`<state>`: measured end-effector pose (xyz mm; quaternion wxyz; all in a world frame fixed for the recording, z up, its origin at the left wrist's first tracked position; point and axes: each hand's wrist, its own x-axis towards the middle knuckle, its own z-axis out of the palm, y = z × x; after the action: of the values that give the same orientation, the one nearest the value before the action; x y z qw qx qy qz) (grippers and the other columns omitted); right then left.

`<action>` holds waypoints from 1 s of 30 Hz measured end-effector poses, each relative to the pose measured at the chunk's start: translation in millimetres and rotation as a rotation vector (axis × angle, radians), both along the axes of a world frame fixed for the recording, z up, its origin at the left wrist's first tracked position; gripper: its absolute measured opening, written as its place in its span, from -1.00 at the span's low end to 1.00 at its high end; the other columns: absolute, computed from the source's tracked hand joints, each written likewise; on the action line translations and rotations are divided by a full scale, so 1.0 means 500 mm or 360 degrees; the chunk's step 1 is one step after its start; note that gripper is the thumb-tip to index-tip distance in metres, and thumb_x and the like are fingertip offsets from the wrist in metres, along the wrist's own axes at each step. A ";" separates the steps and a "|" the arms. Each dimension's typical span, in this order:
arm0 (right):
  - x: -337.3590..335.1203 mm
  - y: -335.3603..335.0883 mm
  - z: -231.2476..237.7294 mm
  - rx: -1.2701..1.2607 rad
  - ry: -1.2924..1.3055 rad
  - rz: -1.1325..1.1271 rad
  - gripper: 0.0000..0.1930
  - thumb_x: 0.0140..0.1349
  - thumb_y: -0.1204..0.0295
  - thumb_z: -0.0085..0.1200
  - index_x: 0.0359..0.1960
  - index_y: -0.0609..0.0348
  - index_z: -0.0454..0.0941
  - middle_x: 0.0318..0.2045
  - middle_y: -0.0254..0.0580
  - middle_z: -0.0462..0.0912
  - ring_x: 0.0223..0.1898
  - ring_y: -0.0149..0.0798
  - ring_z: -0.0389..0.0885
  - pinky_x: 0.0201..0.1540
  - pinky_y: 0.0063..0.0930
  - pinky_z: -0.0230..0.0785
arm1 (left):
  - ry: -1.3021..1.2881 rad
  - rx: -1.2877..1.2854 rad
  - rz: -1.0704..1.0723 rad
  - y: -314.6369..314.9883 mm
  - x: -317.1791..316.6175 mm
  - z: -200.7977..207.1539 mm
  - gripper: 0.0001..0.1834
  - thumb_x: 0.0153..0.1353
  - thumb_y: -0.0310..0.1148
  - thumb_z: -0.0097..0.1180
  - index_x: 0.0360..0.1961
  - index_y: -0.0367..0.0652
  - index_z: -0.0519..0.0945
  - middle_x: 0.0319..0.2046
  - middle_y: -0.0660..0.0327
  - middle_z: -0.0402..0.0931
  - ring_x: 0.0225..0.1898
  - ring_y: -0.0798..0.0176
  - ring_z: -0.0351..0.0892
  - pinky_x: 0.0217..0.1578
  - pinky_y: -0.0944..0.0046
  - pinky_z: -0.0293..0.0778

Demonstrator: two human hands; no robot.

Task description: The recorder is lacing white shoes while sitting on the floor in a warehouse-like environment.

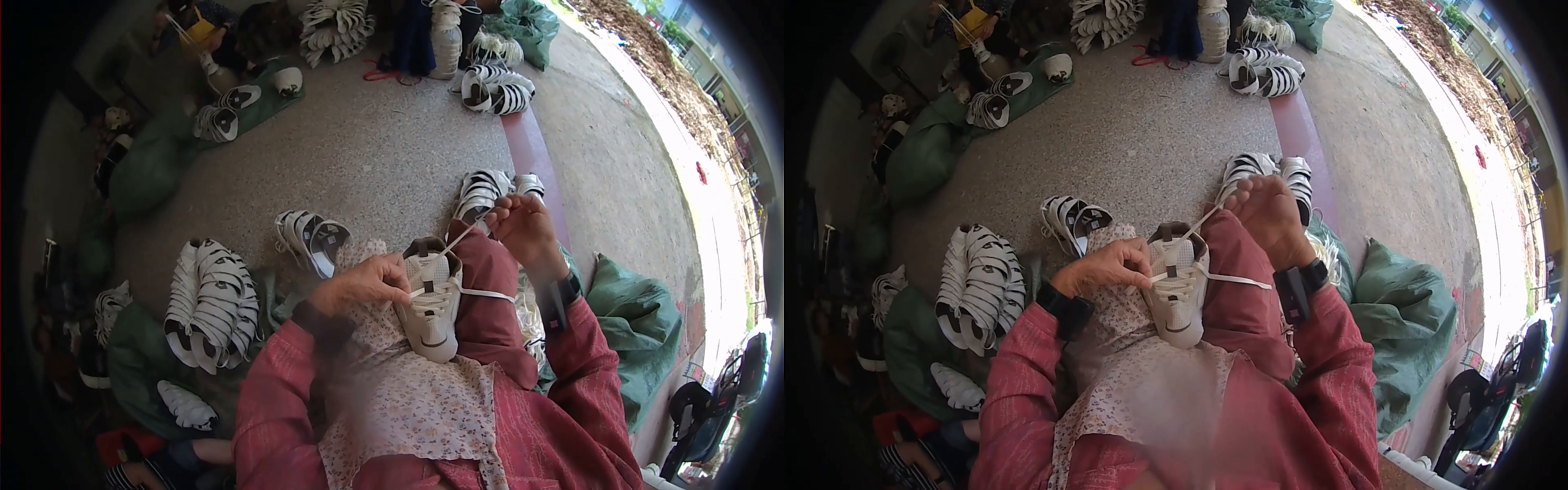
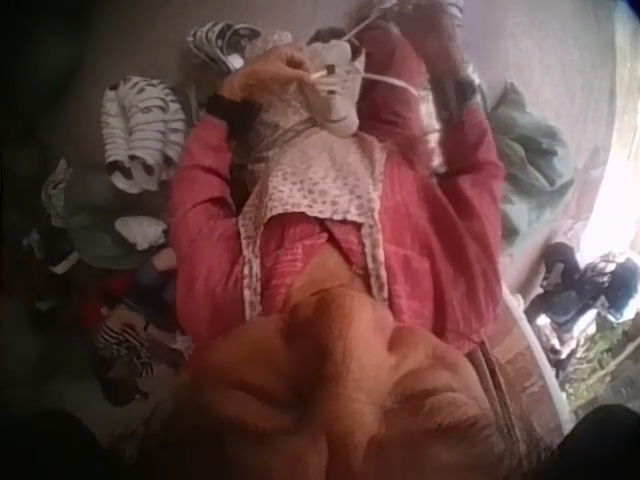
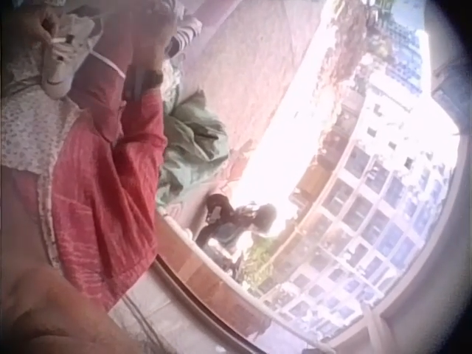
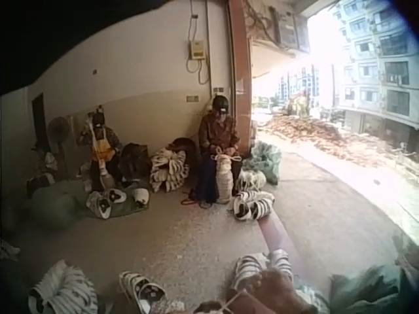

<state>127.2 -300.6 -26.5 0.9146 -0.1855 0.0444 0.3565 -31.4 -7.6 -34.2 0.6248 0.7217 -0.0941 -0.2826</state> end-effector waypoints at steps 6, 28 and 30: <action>0.096 -0.231 0.080 0.0029 0.0254 -0.0513 -0.90 0.16 0.47 -0.15 -0.50 0.15 0.28 -0.53 -0.24 0.33 -0.51 -0.28 0.26 -0.27 -0.33 0.32 | 0.0009 0.0006 -0.0127 0.001 0.015 -0.015 -0.78 0.03 -0.29 0.47 -0.36 -0.17 0.73 -0.25 0.35 0.34 -0.16 0.39 0.42 -0.14 0.39 0.37; -0.159 0.007 -0.037 -0.2310 -0.2060 0.0696 -0.44 0.47 0.01 -0.21 -0.39 0.27 0.61 -0.51 -0.01 0.65 -0.39 0.01 0.65 -0.29 -0.20 0.42 | -0.0105 0.0388 0.0101 -0.067 0.126 -0.037 -0.62 0.26 -0.09 0.26 -0.23 -0.26 0.65 -0.39 0.32 0.60 -0.32 0.46 0.50 -0.27 0.36 0.45; -0.146 0.015 -0.050 -0.2316 -0.1874 0.0813 -0.41 0.47 0.00 -0.26 -0.43 0.26 0.60 -0.51 -0.03 0.67 -0.38 0.01 0.67 -0.29 -0.18 0.42 | -0.0156 0.0357 0.0067 -0.076 0.131 -0.043 -0.60 0.26 -0.07 0.26 -0.27 -0.27 0.65 -0.40 0.32 0.61 -0.34 0.46 0.50 -0.28 0.36 0.45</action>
<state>54.2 -293.1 -51.4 0.3470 -0.8588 -0.2527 0.2798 34.0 -45.4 -55.7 0.5406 0.8018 -0.0771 -0.2426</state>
